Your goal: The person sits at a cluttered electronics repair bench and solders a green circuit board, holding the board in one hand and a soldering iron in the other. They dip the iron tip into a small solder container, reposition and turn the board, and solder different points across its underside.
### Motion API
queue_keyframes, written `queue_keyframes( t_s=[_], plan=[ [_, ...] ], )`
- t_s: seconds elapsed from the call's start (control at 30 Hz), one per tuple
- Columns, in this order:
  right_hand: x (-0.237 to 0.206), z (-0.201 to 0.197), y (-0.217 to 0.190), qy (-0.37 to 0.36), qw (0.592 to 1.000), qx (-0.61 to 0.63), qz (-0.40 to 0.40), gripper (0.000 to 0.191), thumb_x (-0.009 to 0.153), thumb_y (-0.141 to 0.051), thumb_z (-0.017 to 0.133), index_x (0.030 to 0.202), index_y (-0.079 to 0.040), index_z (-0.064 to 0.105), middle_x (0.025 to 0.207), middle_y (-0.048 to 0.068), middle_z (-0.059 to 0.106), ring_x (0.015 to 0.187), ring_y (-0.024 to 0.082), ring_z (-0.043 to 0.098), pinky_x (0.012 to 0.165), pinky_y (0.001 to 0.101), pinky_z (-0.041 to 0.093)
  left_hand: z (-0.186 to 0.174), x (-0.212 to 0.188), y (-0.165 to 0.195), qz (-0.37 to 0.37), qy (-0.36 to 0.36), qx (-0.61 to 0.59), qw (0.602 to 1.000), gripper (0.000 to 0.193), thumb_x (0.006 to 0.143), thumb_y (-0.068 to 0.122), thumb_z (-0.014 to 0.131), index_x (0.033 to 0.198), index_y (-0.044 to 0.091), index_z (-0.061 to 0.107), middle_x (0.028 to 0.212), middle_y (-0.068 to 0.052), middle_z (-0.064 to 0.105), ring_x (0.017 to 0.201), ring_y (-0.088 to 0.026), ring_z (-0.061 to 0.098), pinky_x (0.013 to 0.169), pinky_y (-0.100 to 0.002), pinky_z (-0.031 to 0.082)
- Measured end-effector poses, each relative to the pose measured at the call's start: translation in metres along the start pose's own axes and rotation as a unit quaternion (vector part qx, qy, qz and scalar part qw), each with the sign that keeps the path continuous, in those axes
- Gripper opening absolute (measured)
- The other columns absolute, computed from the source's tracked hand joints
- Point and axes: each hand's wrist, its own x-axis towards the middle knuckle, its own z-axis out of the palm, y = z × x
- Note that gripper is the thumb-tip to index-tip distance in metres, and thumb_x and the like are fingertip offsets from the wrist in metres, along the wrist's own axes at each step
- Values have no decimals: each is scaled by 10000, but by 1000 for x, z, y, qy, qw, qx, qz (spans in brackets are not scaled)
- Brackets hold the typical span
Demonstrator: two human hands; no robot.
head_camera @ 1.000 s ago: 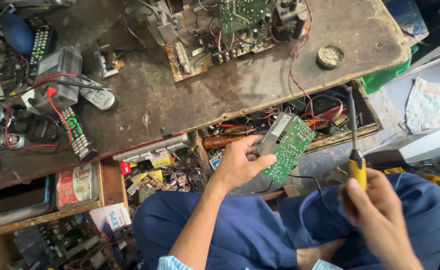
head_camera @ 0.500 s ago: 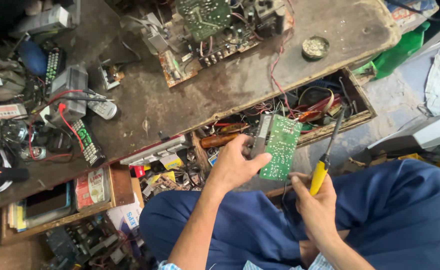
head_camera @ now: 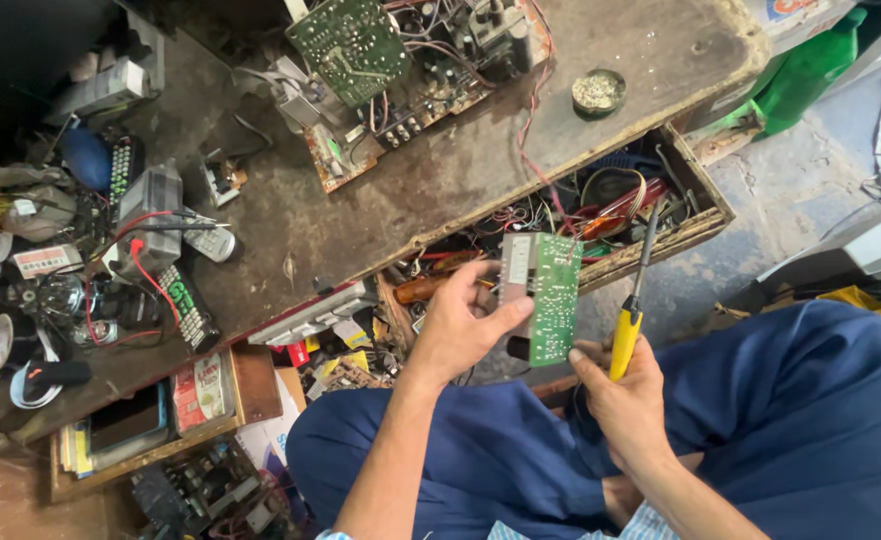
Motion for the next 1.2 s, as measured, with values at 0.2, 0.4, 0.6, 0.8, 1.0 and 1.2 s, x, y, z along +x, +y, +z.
queue_keyframes(
  t_s=[0.2,0.4,0.6,0.8,1.0,1.2],
  plan=[
    [2,-7,-5,4,999,-29,26,309,874,27,701,1037,-111,478,924,79,707,499,56,471,375,223,331,11,2,-6,-11,-5,-126,992,321,988,112,660,1271,-39,659,902,5,729,775,-32,609,681,-200,485],
    [2,-8,-6,8,999,-40,22,311,885,13,703,1056,-108,473,899,95,692,475,64,460,362,233,332,13,2,-15,-15,-21,-167,986,276,1013,97,634,1263,-5,692,942,35,702,751,-1,532,644,-173,426],
    [-3,-11,-20,34,999,5,2,311,884,33,667,1077,-129,485,942,88,701,516,71,520,361,218,336,13,1,-20,-25,-37,-222,974,237,1006,83,632,1220,-2,691,928,42,708,751,-14,567,650,-181,454],
    [19,-15,-48,5,994,39,-97,312,929,57,655,1094,-129,466,1005,80,707,583,51,522,409,187,353,4,-2,-17,17,-29,-256,966,426,1006,76,609,1422,56,518,925,-1,662,719,-37,567,593,-183,438],
    [53,-2,-73,-28,987,-48,-152,321,939,73,655,1093,-125,454,1038,95,707,617,63,539,447,203,389,-4,7,-15,-12,-19,-301,953,467,1035,305,568,1378,-5,502,1082,-120,720,879,-186,744,766,-287,622],
    [62,7,-94,-74,988,-33,-134,312,957,65,640,1101,-140,455,1055,103,712,616,47,528,434,192,355,-4,14,-18,-3,28,-285,958,510,1002,344,644,1338,-13,503,1108,-159,717,879,-233,747,751,-334,644]
  ],
)
